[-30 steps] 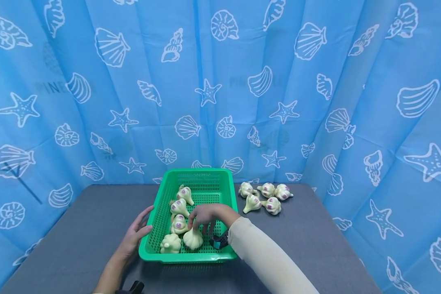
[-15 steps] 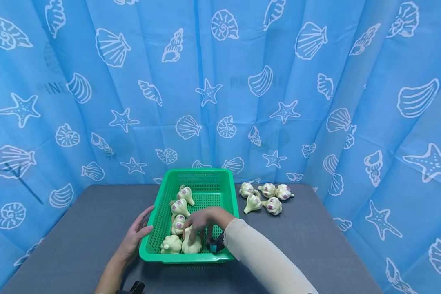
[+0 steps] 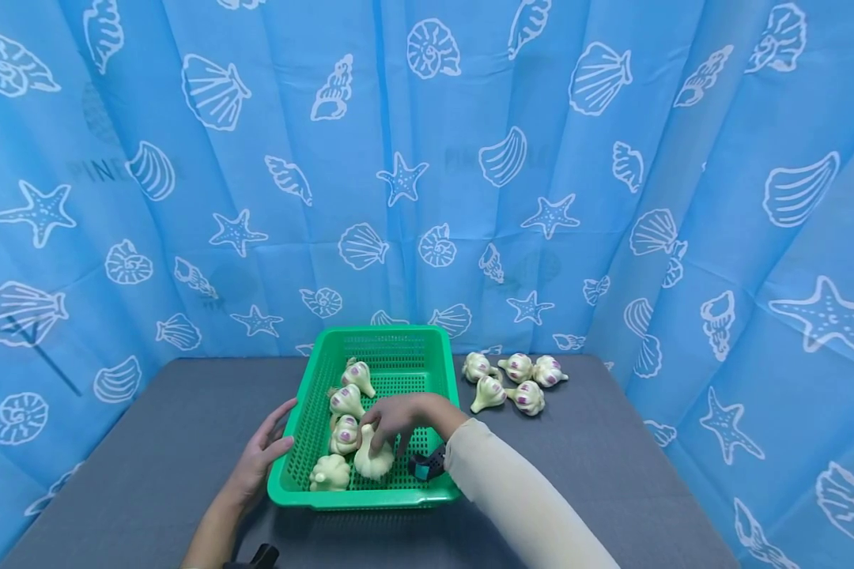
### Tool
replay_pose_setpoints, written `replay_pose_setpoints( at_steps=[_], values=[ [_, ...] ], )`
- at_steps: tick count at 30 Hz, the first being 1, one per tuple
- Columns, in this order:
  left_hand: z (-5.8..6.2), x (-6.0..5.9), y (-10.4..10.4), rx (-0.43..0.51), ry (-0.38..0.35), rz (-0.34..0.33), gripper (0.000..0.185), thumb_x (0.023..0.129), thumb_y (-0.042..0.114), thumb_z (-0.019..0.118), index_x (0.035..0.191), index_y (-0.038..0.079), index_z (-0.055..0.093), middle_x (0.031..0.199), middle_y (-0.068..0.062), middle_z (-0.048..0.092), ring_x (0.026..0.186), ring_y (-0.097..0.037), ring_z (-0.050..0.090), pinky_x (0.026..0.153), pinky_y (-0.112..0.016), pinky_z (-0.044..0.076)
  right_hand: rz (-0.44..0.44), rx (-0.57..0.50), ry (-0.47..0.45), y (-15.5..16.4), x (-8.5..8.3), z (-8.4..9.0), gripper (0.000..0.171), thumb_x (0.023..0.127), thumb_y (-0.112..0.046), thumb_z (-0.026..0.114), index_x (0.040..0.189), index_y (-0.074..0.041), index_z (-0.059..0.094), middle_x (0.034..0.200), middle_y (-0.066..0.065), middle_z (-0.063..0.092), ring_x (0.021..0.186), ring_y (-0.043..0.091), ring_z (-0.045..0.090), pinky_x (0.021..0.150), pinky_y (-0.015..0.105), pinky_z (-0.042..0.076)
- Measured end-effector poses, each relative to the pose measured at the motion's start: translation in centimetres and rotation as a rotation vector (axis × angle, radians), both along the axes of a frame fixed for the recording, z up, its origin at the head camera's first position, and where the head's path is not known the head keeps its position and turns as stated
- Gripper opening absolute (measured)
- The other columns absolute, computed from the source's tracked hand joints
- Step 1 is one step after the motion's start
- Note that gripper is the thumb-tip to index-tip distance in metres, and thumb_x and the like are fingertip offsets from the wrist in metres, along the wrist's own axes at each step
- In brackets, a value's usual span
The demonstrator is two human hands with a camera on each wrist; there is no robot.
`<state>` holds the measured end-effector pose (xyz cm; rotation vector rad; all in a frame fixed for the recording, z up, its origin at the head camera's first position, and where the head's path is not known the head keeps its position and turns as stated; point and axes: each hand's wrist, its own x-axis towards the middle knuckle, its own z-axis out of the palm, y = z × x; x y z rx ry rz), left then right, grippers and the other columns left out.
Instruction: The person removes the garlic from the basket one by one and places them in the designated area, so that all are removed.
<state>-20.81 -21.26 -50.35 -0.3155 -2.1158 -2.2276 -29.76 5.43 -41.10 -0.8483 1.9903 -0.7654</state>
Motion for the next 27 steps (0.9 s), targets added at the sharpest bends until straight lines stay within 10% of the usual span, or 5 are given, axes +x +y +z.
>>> replay_pose_setpoints(
  at_steps=[10,19,27],
  values=[
    [-0.2,-0.1,0.0,-0.004,0.009,-0.002,0.062,0.098,0.008,0.053,0.154,0.012,0.027,0.154,-0.023,0.024,0.136,-0.040,0.029,0.088,-0.030,0.048,-0.174,-0.262,0.083,2.1,-0.7,1.5,0.024,0.090,-0.007,0.068,0.113,-0.009,0.068,0.116,0.006,0.056,0.090,0.021,0.063,0.076,0.043,0.054],
    [-0.2,0.0,0.0,-0.009,0.020,-0.008,0.062,0.098,0.007,0.052,0.154,0.012,0.026,0.154,-0.022,0.024,0.122,-0.004,0.046,0.088,-0.031,0.048,-0.310,-0.497,0.179,4.1,-0.8,2.5,0.032,0.092,-0.007,0.065,0.123,0.001,0.062,0.110,0.012,0.061,0.091,0.024,0.063,0.077,0.042,0.054],
    [-0.2,0.0,0.1,-0.010,0.018,0.004,0.061,0.098,0.008,0.052,0.154,0.013,0.027,0.154,-0.022,0.025,0.131,-0.024,0.040,0.088,-0.030,0.048,-0.435,-0.666,0.245,5.9,-1.1,2.7,0.035,0.093,-0.004,0.063,0.126,0.006,0.058,0.119,0.021,0.056,0.095,0.024,0.064,0.077,0.038,0.054]
  ],
)
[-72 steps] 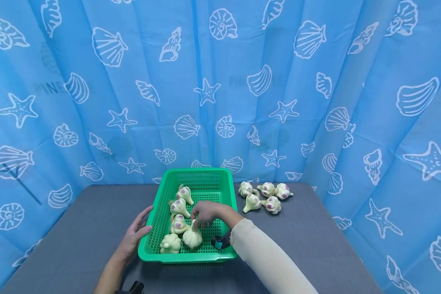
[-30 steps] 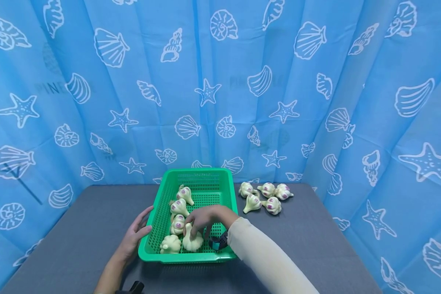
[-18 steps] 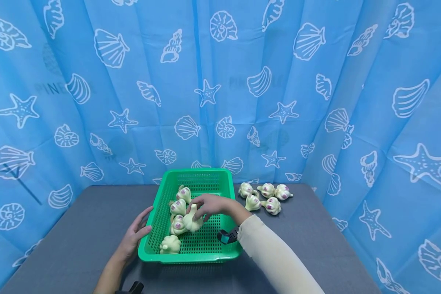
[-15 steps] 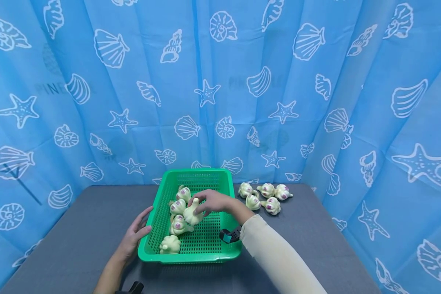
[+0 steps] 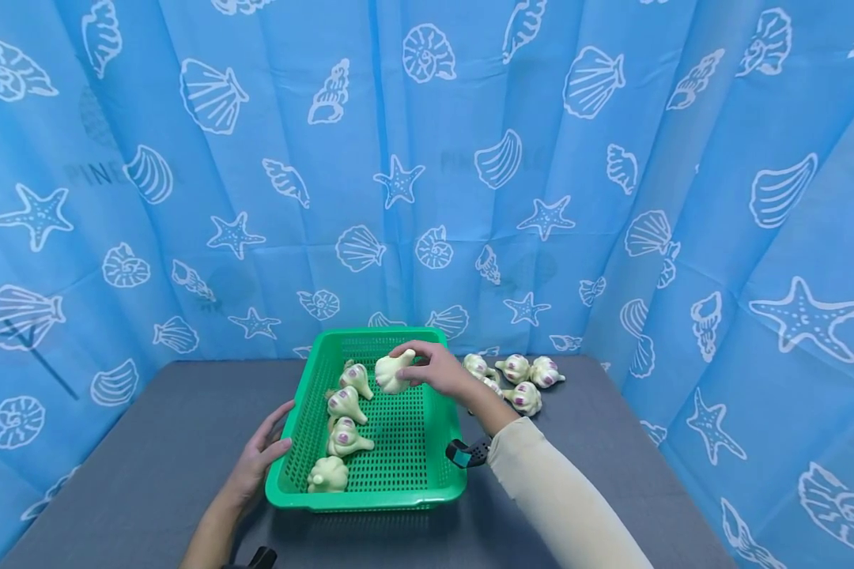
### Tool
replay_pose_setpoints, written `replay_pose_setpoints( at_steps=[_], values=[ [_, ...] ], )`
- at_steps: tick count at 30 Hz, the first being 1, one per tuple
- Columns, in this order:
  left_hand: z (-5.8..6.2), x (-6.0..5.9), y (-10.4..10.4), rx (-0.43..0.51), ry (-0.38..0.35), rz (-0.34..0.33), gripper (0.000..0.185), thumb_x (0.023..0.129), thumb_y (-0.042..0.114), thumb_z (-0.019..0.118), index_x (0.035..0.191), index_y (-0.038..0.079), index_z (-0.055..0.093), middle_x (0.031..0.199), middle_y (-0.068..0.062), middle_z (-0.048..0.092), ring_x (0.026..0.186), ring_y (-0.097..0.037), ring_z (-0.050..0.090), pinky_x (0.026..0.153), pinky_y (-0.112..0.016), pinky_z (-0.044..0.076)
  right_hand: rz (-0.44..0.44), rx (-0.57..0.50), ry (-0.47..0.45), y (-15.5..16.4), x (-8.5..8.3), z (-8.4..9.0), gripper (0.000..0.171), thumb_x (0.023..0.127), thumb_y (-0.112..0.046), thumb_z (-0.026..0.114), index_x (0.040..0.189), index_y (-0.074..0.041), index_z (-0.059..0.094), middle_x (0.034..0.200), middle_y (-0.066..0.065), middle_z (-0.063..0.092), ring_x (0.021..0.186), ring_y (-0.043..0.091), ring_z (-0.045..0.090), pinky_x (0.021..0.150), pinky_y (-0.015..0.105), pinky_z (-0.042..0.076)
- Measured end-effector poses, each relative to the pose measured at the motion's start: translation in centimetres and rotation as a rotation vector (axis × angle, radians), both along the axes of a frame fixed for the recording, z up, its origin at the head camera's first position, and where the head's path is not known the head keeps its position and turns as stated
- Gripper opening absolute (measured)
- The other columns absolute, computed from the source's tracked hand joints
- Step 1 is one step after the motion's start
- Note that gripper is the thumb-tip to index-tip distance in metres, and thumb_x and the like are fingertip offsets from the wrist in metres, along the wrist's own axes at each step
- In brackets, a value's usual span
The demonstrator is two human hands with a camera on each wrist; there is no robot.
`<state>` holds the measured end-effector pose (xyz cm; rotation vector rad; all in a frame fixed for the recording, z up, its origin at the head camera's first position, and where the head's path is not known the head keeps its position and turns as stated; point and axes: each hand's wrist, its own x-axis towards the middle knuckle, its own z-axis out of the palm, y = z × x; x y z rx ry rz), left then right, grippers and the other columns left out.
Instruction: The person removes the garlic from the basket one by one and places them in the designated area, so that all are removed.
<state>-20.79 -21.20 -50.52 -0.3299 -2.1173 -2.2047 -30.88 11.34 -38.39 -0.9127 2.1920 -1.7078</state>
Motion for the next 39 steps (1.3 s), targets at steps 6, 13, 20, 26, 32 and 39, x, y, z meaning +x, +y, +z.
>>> replay_pose_setpoints(
  at_steps=[6,13,20,26,32,39],
  values=[
    [0.0,0.0,0.1,0.002,0.005,-0.005,0.062,0.099,0.007,0.051,0.154,0.011,0.025,0.155,-0.022,0.023,0.136,-0.041,0.029,0.088,-0.029,0.048,-0.152,-0.069,0.028,1.8,-0.1,-0.1,0.036,0.093,-0.005,0.064,0.127,0.003,0.059,0.123,0.022,0.057,0.098,0.023,0.063,0.078,0.039,0.053],
    [0.0,0.1,0.2,0.002,-0.004,-0.001,0.061,0.099,0.008,0.052,0.154,0.012,0.026,0.155,-0.022,0.022,0.136,-0.040,0.028,0.088,-0.028,0.047,-0.258,-0.127,0.046,4.0,-0.4,-1.1,0.039,0.092,-0.005,0.066,0.127,0.006,0.057,0.122,0.025,0.055,0.096,0.019,0.064,0.085,0.059,0.047],
    [-0.1,0.0,0.1,0.003,-0.002,-0.008,0.061,0.099,0.008,0.051,0.154,0.013,0.026,0.156,-0.021,0.022,0.137,-0.039,0.028,0.089,-0.029,0.047,-0.325,-0.176,0.028,6.7,-0.6,-2.4,0.043,0.093,-0.009,0.066,0.132,0.006,0.054,0.127,0.025,0.053,0.097,0.012,0.064,0.082,0.041,0.053],
    [0.1,0.1,0.0,0.007,-0.012,-0.006,0.061,0.099,0.009,0.052,0.154,0.013,0.026,0.156,-0.021,0.022,0.137,-0.039,0.028,0.089,-0.029,0.047,-0.398,-0.176,0.021,8.7,-0.7,-3.3,0.043,0.094,-0.010,0.065,0.132,0.006,0.053,0.131,0.024,0.051,0.098,0.007,0.063,0.083,0.037,0.053],
    [0.2,0.2,0.0,0.001,-0.028,-0.006,0.060,0.100,0.010,0.052,0.154,0.013,0.026,0.156,-0.021,0.020,0.138,-0.039,0.026,0.089,-0.027,0.046,-0.506,-0.140,0.044,10.7,-0.4,-3.7,0.042,0.096,-0.010,0.063,0.132,0.008,0.052,0.126,0.025,0.052,0.092,0.002,0.062,0.082,0.037,0.053],
    [0.1,0.2,-0.1,-0.007,-0.018,-0.009,0.060,0.100,0.010,0.051,0.154,0.014,0.026,0.156,-0.021,0.019,0.138,-0.040,0.025,0.089,-0.028,0.046,-0.642,-0.214,0.036,13.0,-0.8,-4.3,0.042,0.094,-0.008,0.065,0.130,0.010,0.054,0.111,0.012,0.056,0.085,0.005,0.063,0.076,0.029,0.055]
  ],
)
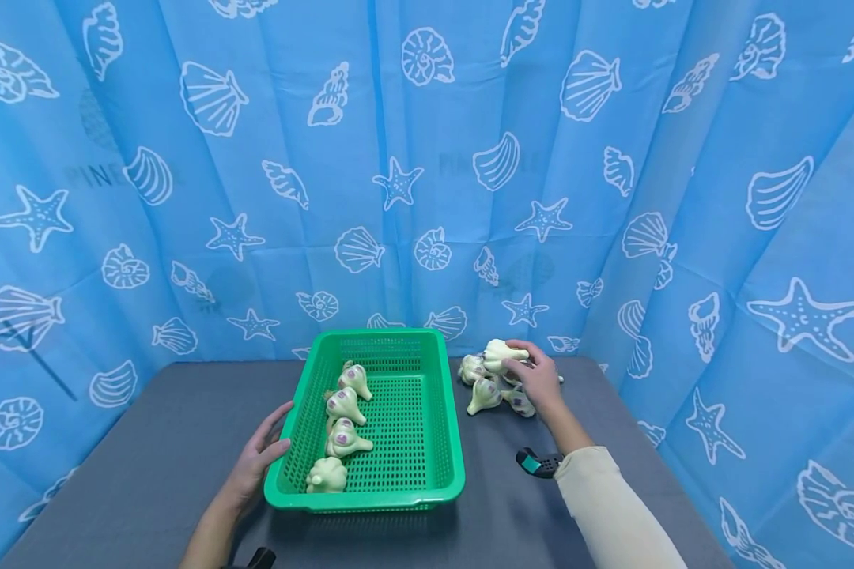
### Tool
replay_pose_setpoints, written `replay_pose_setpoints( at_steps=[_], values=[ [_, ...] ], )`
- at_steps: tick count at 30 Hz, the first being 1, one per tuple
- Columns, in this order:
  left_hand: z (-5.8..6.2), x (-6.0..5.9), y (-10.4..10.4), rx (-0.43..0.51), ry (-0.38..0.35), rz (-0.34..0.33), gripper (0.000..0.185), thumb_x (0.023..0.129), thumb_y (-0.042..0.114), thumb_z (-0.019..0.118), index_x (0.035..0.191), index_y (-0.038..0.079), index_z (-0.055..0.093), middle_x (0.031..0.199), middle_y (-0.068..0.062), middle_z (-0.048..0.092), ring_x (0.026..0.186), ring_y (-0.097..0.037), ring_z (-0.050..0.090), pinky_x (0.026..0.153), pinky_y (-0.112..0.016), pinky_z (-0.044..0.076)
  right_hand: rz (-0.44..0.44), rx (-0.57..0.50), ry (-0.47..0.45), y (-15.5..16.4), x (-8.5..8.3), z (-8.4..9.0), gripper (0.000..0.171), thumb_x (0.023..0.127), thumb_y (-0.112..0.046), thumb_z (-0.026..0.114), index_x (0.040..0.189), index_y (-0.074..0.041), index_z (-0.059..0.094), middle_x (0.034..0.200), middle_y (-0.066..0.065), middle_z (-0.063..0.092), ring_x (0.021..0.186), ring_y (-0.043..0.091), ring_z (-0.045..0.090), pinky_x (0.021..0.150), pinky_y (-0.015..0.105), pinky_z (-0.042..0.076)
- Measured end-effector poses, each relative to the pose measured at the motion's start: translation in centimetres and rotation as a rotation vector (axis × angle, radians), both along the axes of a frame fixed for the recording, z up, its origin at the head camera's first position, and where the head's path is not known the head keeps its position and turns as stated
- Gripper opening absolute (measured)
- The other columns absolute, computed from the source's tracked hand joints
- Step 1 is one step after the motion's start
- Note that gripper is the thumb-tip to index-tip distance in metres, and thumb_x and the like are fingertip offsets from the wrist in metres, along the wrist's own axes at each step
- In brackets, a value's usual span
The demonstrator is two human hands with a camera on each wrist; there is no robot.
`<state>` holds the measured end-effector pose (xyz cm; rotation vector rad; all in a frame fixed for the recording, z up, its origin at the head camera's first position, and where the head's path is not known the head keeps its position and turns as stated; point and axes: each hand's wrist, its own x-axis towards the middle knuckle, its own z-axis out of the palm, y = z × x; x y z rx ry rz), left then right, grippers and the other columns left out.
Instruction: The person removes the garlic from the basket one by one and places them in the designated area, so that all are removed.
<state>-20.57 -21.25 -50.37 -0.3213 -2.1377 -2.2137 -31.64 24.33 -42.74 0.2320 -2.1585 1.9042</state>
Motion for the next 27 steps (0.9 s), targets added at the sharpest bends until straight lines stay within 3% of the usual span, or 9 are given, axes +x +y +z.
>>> replay_pose_setpoints(
  at_steps=[6,13,27],
  values=[
    [-0.1,0.0,0.0,0.001,-0.001,0.001,0.060,0.100,0.010,0.051,0.154,0.014,0.026,0.157,-0.021,0.019,0.138,-0.039,0.025,0.089,-0.027,0.046,-0.097,-0.044,-0.020,1.7,0.1,-0.8,0.041,0.094,-0.008,0.064,0.130,0.009,0.052,0.108,0.003,0.056,0.086,0.004,0.062,0.077,0.030,0.055],
    [-0.1,0.0,0.0,-0.002,0.002,0.009,0.060,0.099,0.010,0.052,0.154,0.013,0.027,0.156,-0.022,0.021,0.137,-0.039,0.027,0.088,-0.027,0.046,-0.161,-0.218,-0.065,3.3,0.8,-1.6,0.037,0.094,-0.004,0.064,0.127,0.008,0.053,0.097,-0.005,0.058,0.082,0.006,0.064,0.075,0.027,0.055],
    [0.1,0.0,0.2,0.002,-0.017,0.021,0.060,0.099,0.011,0.053,0.154,0.013,0.027,0.156,-0.021,0.021,0.137,-0.039,0.028,0.088,-0.027,0.046,-0.269,-0.243,-0.191,6.3,2.1,-4.2,0.036,0.095,-0.005,0.061,0.129,0.002,0.052,0.115,0.007,0.048,0.082,0.002,0.063,0.076,0.025,0.054]
  ],
)
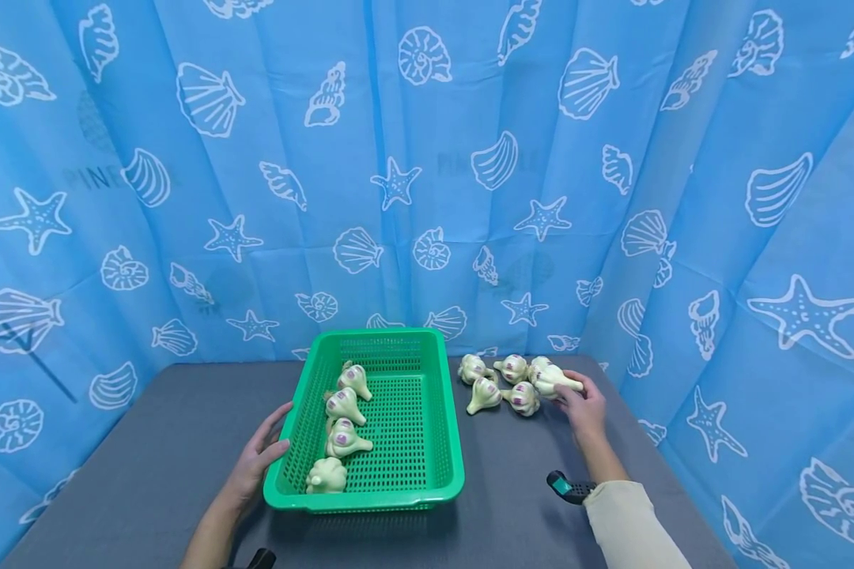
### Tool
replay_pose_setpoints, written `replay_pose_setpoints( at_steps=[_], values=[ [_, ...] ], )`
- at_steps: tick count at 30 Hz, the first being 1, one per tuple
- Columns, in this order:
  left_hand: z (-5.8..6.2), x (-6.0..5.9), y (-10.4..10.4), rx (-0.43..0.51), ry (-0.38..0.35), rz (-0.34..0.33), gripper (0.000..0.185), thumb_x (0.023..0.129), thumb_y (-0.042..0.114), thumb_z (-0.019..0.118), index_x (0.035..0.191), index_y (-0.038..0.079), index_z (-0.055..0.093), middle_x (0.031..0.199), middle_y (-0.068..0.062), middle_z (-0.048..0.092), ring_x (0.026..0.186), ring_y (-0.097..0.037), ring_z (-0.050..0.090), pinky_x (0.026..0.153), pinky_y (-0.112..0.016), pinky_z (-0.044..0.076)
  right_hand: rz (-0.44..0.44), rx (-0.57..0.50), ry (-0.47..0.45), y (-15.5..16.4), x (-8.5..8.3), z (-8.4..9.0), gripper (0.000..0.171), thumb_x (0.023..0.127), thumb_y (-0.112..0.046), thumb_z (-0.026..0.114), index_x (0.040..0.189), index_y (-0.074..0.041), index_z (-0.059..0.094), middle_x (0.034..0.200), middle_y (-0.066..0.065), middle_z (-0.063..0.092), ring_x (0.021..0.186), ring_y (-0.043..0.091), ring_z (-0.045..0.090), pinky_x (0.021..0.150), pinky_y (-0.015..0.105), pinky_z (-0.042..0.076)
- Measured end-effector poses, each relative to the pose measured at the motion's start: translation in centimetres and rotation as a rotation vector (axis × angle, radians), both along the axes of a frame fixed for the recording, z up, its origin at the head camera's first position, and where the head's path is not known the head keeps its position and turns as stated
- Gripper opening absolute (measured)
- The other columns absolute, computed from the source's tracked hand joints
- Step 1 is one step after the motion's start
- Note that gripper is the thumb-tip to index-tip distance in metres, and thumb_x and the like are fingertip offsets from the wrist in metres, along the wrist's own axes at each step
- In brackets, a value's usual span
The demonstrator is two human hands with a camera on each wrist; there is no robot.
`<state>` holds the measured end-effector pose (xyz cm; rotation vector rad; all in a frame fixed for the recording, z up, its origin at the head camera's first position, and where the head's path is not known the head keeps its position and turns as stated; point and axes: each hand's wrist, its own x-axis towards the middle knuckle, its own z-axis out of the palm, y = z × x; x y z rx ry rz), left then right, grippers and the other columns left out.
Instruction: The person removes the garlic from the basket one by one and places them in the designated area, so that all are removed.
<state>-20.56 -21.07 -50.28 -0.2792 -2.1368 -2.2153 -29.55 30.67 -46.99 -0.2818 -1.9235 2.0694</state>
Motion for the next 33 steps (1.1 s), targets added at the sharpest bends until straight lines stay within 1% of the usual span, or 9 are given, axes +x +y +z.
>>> replay_pose_setpoints(
  at_steps=[4,8,12,18,22,25,28,31,33],
  values=[
    [0.1,0.0,0.1,-0.002,0.001,-0.002,0.060,0.099,0.011,0.052,0.154,0.012,0.027,0.156,-0.022,0.021,0.137,-0.040,0.028,0.088,-0.027,0.047,-0.039,0.017,-0.045,0.5,0.2,-1.1,0.036,0.094,-0.004,0.061,0.129,0.001,0.053,0.122,0.010,0.045,0.082,0.001,0.060,0.076,0.025,0.054],
    [0.1,0.1,0.1,-0.002,0.003,-0.003,0.060,0.099,0.010,0.052,0.154,0.012,0.026,0.156,-0.022,0.020,0.137,-0.040,0.028,0.088,-0.027,0.047,-0.072,0.012,-0.064,0.8,0.4,-1.9,0.034,0.093,-0.002,0.062,0.126,0.002,0.054,0.122,0.008,0.045,0.085,0.001,0.057,0.074,0.024,0.054],
    [0.1,0.1,0.1,0.003,0.005,0.000,0.060,0.099,0.009,0.052,0.154,0.012,0.026,0.156,-0.022,0.021,0.136,-0.040,0.028,0.088,-0.027,0.047,-0.087,0.001,-0.073,1.0,0.5,-2.4,0.032,0.092,0.000,0.061,0.123,0.003,0.055,0.116,0.005,0.049,0.086,0.001,0.058,0.074,0.025,0.054],
    [0.0,0.1,0.1,0.004,0.007,0.010,0.061,0.098,0.009,0.053,0.154,0.012,0.027,0.155,-0.022,0.023,0.136,-0.040,0.030,0.088,-0.027,0.047,-0.106,0.026,-0.096,1.2,0.6,-2.8,0.038,0.092,0.000,0.060,0.128,0.006,0.051,0.105,0.000,0.055,0.083,0.001,0.059,0.075,0.026,0.054],
    [-0.1,0.0,0.1,0.002,0.008,0.014,0.061,0.098,0.009,0.053,0.154,0.013,0.027,0.154,-0.021,0.024,0.135,-0.038,0.031,0.088,-0.029,0.047,-0.122,0.067,-0.119,1.3,0.7,-3.1,0.042,0.092,0.000,0.058,0.132,0.007,0.047,0.113,0.009,0.056,0.085,0.001,0.059,0.075,0.025,0.054],
    [-0.2,0.0,0.1,0.003,0.008,0.014,0.061,0.098,0.009,0.053,0.154,0.014,0.027,0.154,-0.021,0.025,0.135,-0.038,0.031,0.088,-0.029,0.047,-0.131,0.092,-0.140,1.4,0.8,-3.2,0.044,0.093,0.000,0.056,0.135,0.007,0.046,0.124,0.017,0.052,0.087,0.002,0.058,0.075,0.025,0.054],
    [-0.2,0.0,0.1,0.002,0.016,0.009,0.061,0.098,0.009,0.053,0.154,0.013,0.027,0.154,-0.022,0.024,0.135,-0.039,0.030,0.088,-0.028,0.047,-0.145,0.122,-0.161,1.5,0.7,-3.2,0.044,0.095,-0.003,0.055,0.136,0.006,0.046,0.130,0.021,0.048,0.088,0.005,0.057,0.073,0.024,0.054],
    [-0.2,0.0,0.0,0.000,0.025,0.005,0.061,0.099,0.009,0.052,0.154,0.012,0.027,0.155,-0.022,0.023,0.136,-0.039,0.029,0.088,-0.028,0.047,-0.170,0.190,-0.173,1.5,0.6,-3.0,0.043,0.096,-0.008,0.056,0.136,0.004,0.047,0.132,0.021,0.048,0.093,0.011,0.055,0.069,0.023,0.054],
    [-0.3,0.0,0.0,-0.003,0.027,0.004,0.061,0.099,0.009,0.052,0.154,0.013,0.027,0.154,-0.022,0.024,0.135,-0.037,0.031,0.089,-0.029,0.047,-0.188,0.259,-0.170,1.6,0.4,-2.8,0.043,0.096,-0.011,0.056,0.136,0.004,0.048,0.131,0.022,0.049,0.097,0.017,0.054,0.066,0.022,0.053]
  ],
)
